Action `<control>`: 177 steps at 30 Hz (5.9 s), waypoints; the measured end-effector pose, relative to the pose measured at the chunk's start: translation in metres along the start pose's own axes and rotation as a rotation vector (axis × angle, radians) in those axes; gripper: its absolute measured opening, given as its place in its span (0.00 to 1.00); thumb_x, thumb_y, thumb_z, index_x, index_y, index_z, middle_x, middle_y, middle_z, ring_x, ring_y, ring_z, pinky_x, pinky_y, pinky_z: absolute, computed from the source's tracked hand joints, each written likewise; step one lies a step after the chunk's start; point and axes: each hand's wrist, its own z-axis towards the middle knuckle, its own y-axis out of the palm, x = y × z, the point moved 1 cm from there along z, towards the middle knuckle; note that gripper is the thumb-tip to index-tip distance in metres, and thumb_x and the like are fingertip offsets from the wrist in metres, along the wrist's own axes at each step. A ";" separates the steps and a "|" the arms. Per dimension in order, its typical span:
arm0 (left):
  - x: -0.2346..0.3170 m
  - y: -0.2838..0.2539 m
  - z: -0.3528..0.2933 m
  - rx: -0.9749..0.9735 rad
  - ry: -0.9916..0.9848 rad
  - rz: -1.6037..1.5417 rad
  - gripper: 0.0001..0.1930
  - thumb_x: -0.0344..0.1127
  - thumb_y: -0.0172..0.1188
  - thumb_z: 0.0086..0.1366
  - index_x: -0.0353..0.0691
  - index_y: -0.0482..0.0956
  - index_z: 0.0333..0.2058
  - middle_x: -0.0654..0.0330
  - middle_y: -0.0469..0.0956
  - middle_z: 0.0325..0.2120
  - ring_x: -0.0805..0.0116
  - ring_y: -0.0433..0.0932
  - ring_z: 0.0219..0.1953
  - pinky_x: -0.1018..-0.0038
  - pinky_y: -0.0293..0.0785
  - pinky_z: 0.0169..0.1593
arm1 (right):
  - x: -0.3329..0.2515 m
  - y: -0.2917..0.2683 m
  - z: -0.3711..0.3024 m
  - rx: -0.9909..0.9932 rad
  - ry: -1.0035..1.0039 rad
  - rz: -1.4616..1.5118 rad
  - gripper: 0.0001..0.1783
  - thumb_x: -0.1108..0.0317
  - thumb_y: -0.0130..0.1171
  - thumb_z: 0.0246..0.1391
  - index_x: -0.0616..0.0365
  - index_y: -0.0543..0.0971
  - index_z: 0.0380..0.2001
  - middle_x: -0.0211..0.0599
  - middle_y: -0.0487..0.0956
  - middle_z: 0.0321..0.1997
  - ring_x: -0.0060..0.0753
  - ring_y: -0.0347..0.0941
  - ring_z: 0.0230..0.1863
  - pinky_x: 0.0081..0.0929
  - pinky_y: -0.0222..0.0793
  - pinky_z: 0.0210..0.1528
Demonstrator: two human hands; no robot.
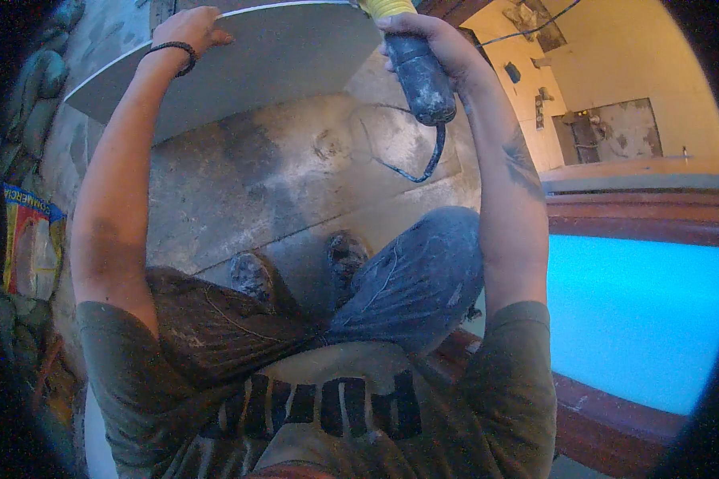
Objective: The person uses an angle grinder to smooth the edge of a tile and then places the tile onto a floor surface.
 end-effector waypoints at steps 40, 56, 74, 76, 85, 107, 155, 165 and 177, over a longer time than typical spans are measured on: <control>0.000 0.008 -0.001 0.048 0.024 -0.032 0.23 0.58 0.68 0.55 0.44 0.84 0.38 0.52 0.84 0.38 0.50 0.82 0.45 0.56 0.77 0.46 | 0.002 0.001 -0.003 0.063 0.070 0.022 0.28 0.51 0.66 0.52 0.63 0.73 0.45 0.38 0.81 0.34 0.25 0.80 0.27 0.21 0.79 0.27; 0.002 0.000 -0.001 0.044 0.026 0.003 0.25 0.57 0.68 0.56 0.40 0.85 0.38 0.50 0.84 0.38 0.50 0.82 0.45 0.57 0.78 0.46 | 0.002 -0.006 0.000 0.040 0.014 0.049 0.27 0.51 0.65 0.53 0.62 0.73 0.45 0.38 0.81 0.33 0.25 0.80 0.27 0.22 0.80 0.27; 0.000 -0.005 -0.003 0.012 0.024 -0.012 0.24 0.58 0.67 0.57 0.41 0.85 0.38 0.51 0.84 0.39 0.50 0.82 0.45 0.57 0.78 0.46 | -0.001 0.000 -0.005 0.034 0.030 0.115 0.27 0.52 0.65 0.53 0.62 0.72 0.46 0.39 0.81 0.33 0.27 0.80 0.26 0.24 0.81 0.28; -0.003 -0.004 -0.002 0.028 0.030 0.000 0.24 0.58 0.67 0.56 0.41 0.85 0.38 0.51 0.84 0.38 0.50 0.82 0.45 0.57 0.78 0.46 | -0.003 0.003 -0.005 0.037 0.003 0.061 0.27 0.52 0.65 0.53 0.63 0.72 0.46 0.39 0.80 0.33 0.26 0.80 0.26 0.23 0.81 0.28; 0.004 -0.002 0.000 0.006 0.010 0.005 0.25 0.59 0.67 0.56 0.43 0.85 0.38 0.51 0.85 0.38 0.50 0.83 0.45 0.57 0.78 0.46 | 0.005 -0.007 -0.001 0.037 0.032 0.081 0.27 0.52 0.65 0.53 0.62 0.72 0.45 0.39 0.80 0.33 0.26 0.80 0.27 0.23 0.80 0.27; 0.002 0.004 0.000 0.043 0.030 0.015 0.25 0.59 0.67 0.56 0.43 0.84 0.41 0.53 0.84 0.39 0.52 0.82 0.46 0.57 0.78 0.47 | 0.006 -0.005 0.000 0.034 -0.002 0.061 0.27 0.50 0.65 0.53 0.62 0.74 0.45 0.38 0.81 0.33 0.25 0.80 0.27 0.22 0.79 0.28; -0.007 0.000 -0.012 0.013 0.001 -0.013 0.20 0.54 0.67 0.58 0.44 0.85 0.41 0.54 0.84 0.41 0.53 0.82 0.48 0.57 0.77 0.49 | 0.005 -0.003 0.002 0.062 0.048 0.065 0.28 0.50 0.69 0.49 0.64 0.74 0.42 0.39 0.81 0.33 0.27 0.80 0.26 0.24 0.80 0.30; -0.018 0.008 -0.021 -0.011 0.002 -0.065 0.22 0.54 0.67 0.58 0.43 0.85 0.42 0.53 0.84 0.43 0.54 0.82 0.49 0.58 0.77 0.50 | 0.012 0.020 0.003 0.111 0.025 0.033 0.29 0.51 0.68 0.50 0.64 0.74 0.44 0.40 0.81 0.32 0.29 0.80 0.26 0.25 0.80 0.30; -0.022 0.017 -0.014 -0.013 -0.006 -0.036 0.22 0.55 0.67 0.58 0.43 0.85 0.41 0.52 0.85 0.41 0.52 0.82 0.47 0.58 0.77 0.48 | 0.014 0.025 0.009 0.104 0.021 -0.011 0.30 0.50 0.69 0.49 0.64 0.73 0.44 0.39 0.81 0.33 0.27 0.80 0.26 0.25 0.80 0.30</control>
